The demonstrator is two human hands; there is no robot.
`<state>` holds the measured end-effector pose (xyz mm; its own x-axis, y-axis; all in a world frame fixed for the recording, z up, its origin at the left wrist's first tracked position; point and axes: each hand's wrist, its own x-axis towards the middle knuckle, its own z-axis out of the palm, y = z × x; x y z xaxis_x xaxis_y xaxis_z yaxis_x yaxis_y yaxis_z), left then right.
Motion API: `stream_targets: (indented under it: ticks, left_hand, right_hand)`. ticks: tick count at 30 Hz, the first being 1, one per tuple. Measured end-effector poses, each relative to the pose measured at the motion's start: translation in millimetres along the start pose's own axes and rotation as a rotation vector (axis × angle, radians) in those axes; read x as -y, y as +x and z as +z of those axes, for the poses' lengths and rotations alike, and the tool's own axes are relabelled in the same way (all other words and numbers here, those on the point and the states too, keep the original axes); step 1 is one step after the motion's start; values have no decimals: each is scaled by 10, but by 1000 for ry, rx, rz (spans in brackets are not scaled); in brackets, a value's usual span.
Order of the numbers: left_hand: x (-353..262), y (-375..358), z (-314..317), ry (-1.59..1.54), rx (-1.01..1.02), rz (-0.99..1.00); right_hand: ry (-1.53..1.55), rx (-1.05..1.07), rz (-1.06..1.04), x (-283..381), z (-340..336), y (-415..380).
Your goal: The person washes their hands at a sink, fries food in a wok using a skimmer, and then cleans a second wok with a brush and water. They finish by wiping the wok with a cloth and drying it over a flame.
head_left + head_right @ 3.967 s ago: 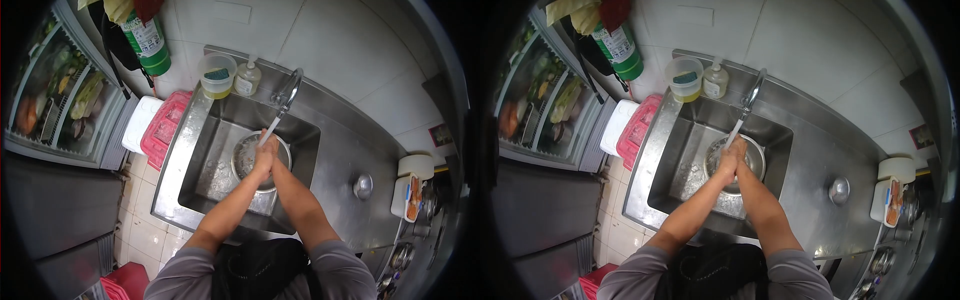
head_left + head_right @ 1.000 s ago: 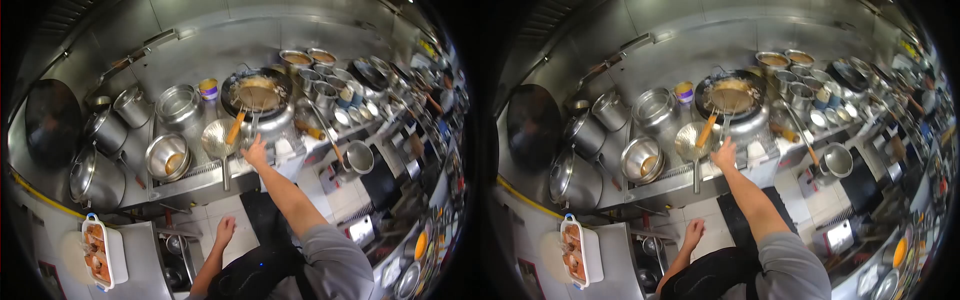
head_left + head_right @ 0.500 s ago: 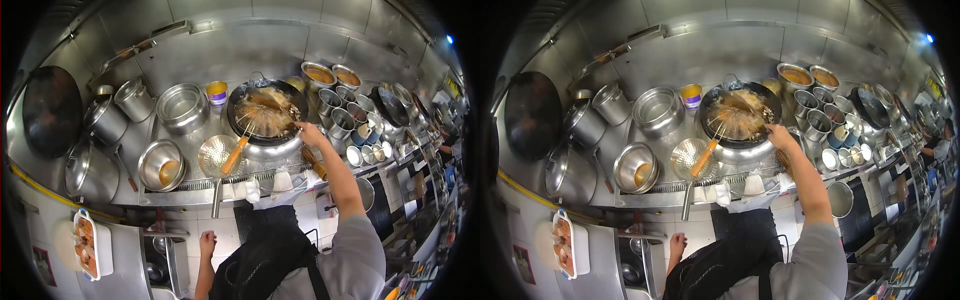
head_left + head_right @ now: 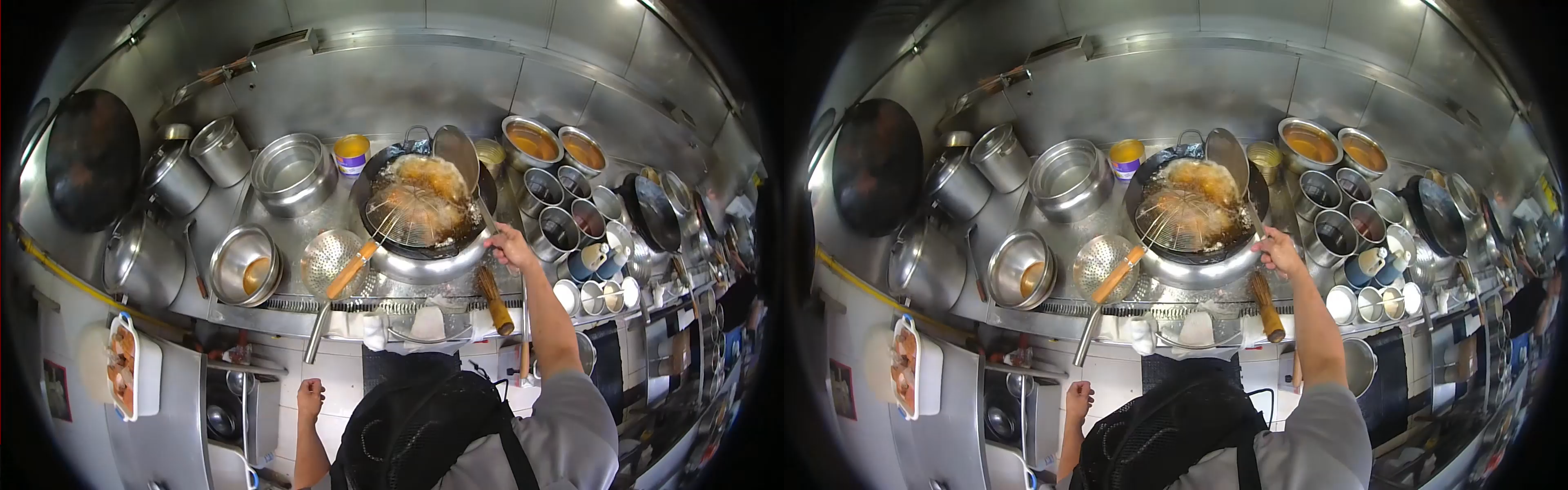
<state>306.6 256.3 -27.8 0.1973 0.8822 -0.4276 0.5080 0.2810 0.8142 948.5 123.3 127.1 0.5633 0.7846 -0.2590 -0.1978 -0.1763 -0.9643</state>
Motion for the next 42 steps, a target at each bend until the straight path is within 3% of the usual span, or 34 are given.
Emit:
stream_targets:
  ticks: [1,3,4,7,13,15,16,18,22,24,27,28,32,34,35,37,38,39,41,42]
  left_hand:
    - [-55,-101,74,-5,-15,-11]
    - [-129,-299,190,2,-12,7]
    - [-147,-340,227,1,-28,-4]
    - [-222,-349,308,76,-386,243]
    - [-736,-247,420,-22,-426,260]
    - [-787,-165,518,-82,-411,291]
    - [-797,-143,563,-84,-409,288]
    - [-795,-151,661,-85,-399,334]
    - [-775,-170,738,-48,-419,332]
    - [-792,-177,745,-25,-445,336]
    - [-779,-148,724,-58,-468,319]
    - [-748,-116,716,-75,-470,330]
    - [-849,-124,722,-95,-474,324]
    - [-960,-127,733,-39,-495,334]
    - [-1025,-125,746,-40,-495,330]
    - [-1190,-85,782,-21,-510,407]
    - [-1301,-27,813,-24,-509,406]
    - [-1433,34,847,130,-506,546]
    - [-1884,116,935,389,-534,829]
    - [-2194,139,994,497,-562,973]
  right_hand:
    - [-3,18,6,-18,-16,49]
    - [365,6,63,-122,-26,157]
    - [364,23,72,-152,-69,183]
    - [437,85,32,5,-125,81]
    - [224,146,-12,257,-98,117]
    - [-110,98,-79,319,-89,158]
    - [-113,97,-77,325,-63,165]
    - [-399,-50,-190,401,38,97]
    - [-205,40,-65,331,-12,87]
    - [-718,-73,-269,262,21,144]
    - [-593,-117,-339,238,194,61]
    - [-442,-88,-214,292,247,-1]
    - [-483,-42,-97,243,122,71]
    - [-669,-118,-415,171,119,95]
    - [-671,-116,-414,159,108,79]
    - [-705,-258,-638,150,70,-4]
    - [-695,-272,-526,196,46,-81]
    - [-700,-270,-527,159,-19,-94]
    - [-675,-261,-287,111,-121,-96]
    - [-458,-216,-116,153,-30,-161]
